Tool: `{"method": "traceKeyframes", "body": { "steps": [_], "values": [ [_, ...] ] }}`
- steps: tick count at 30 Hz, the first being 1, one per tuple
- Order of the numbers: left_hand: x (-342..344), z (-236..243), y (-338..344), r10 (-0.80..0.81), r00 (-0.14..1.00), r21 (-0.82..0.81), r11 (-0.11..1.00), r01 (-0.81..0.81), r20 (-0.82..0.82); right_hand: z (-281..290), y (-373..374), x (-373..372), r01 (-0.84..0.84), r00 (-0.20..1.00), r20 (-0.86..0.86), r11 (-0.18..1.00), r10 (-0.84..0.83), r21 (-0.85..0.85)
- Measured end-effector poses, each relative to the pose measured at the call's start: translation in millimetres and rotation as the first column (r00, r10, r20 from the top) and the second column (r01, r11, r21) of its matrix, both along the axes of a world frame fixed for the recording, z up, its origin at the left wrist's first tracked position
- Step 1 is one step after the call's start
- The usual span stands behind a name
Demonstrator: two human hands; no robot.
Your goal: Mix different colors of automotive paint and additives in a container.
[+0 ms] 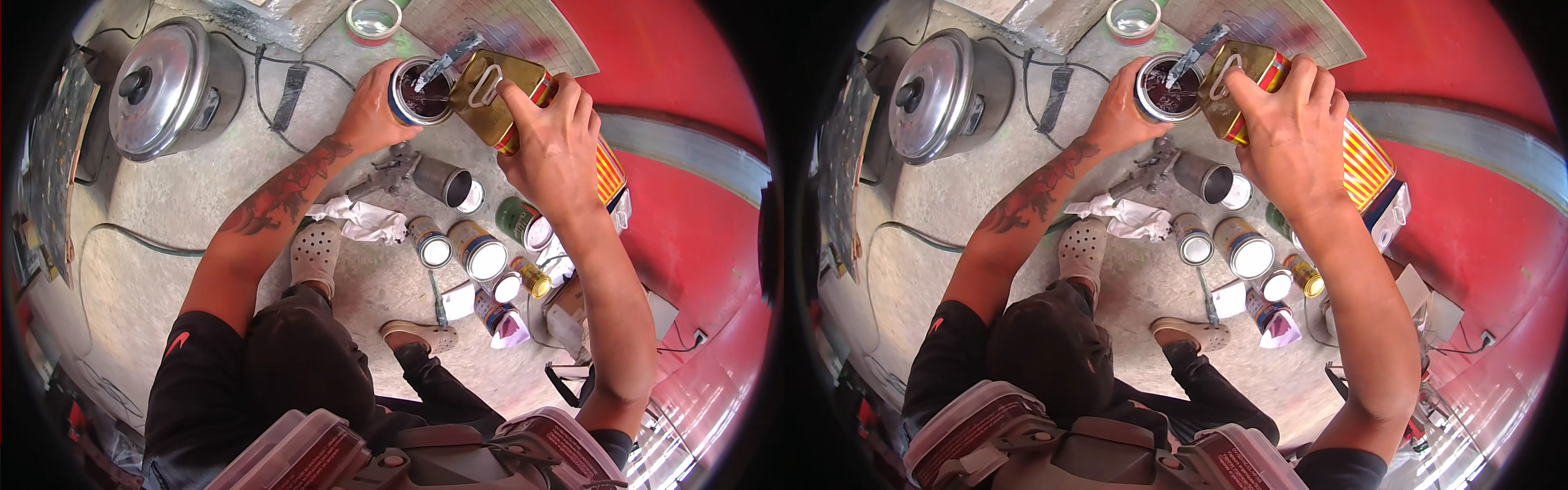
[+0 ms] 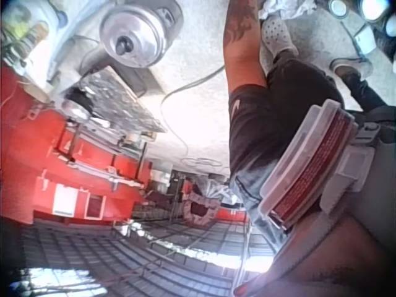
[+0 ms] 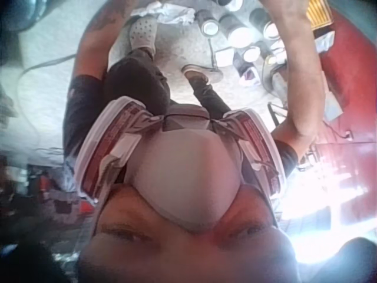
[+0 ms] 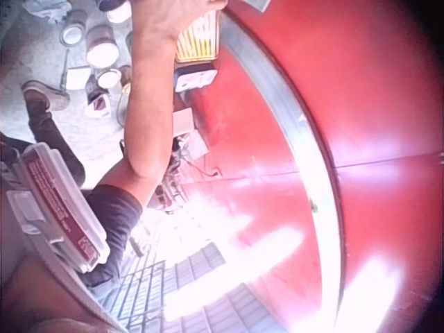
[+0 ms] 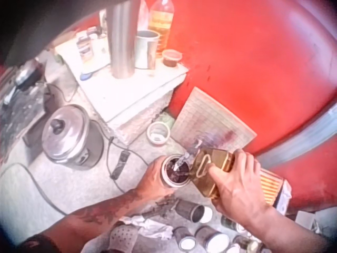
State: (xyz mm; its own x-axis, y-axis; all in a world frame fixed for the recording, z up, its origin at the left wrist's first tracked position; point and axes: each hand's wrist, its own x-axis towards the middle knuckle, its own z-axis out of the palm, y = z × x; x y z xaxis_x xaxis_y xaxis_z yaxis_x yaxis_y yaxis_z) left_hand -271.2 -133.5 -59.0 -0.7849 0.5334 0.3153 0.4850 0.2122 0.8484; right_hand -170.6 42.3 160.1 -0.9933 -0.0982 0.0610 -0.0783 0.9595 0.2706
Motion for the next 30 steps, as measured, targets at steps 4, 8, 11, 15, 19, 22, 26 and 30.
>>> {"method": "traceKeyframes", "body": {
  "steps": [4,8,11,15,19,22,26,30],
  "values": [
    [-1,-1,-5,0.008,1.000,0.021,1.000,-0.008,0.009,-1,5,5,0.011,1.000,-0.024,0.998,-0.013,-0.057],
    [-6,2,1,-0.032,0.993,0.049,0.998,0.026,0.111,-9,28,23,0.074,0.996,-0.037,0.987,-0.080,-0.146],
    [-13,1,-8,-0.014,0.994,0.077,0.997,0.005,0.111,-21,34,29,0.091,0.991,-0.074,0.963,-0.113,-0.253],
    [-20,9,-15,0.015,0.997,0.104,0.994,-0.022,0.074,-48,46,32,0.096,0.968,-0.164,0.883,-0.191,-0.460],
    [-21,23,-20,0.010,0.997,0.117,0.993,-0.019,0.072,-86,56,33,0.105,0.884,-0.289,0.758,-0.368,-0.644],
    [-23,27,-33,-0.027,0.991,0.114,0.993,0.012,0.128,-122,60,32,0.037,0.810,-0.372,0.672,-0.454,-0.740],
    [-12,60,-43,-0.198,0.972,0.138,0.974,0.181,0.124,-148,57,47,0.144,0.783,-0.363,0.715,-0.505,-0.684],
    [0,97,-61,-0.379,0.910,0.019,0.924,0.381,0.167,-131,49,84,0.427,0.723,0.016,0.429,-0.691,-0.796]
  ]
}}
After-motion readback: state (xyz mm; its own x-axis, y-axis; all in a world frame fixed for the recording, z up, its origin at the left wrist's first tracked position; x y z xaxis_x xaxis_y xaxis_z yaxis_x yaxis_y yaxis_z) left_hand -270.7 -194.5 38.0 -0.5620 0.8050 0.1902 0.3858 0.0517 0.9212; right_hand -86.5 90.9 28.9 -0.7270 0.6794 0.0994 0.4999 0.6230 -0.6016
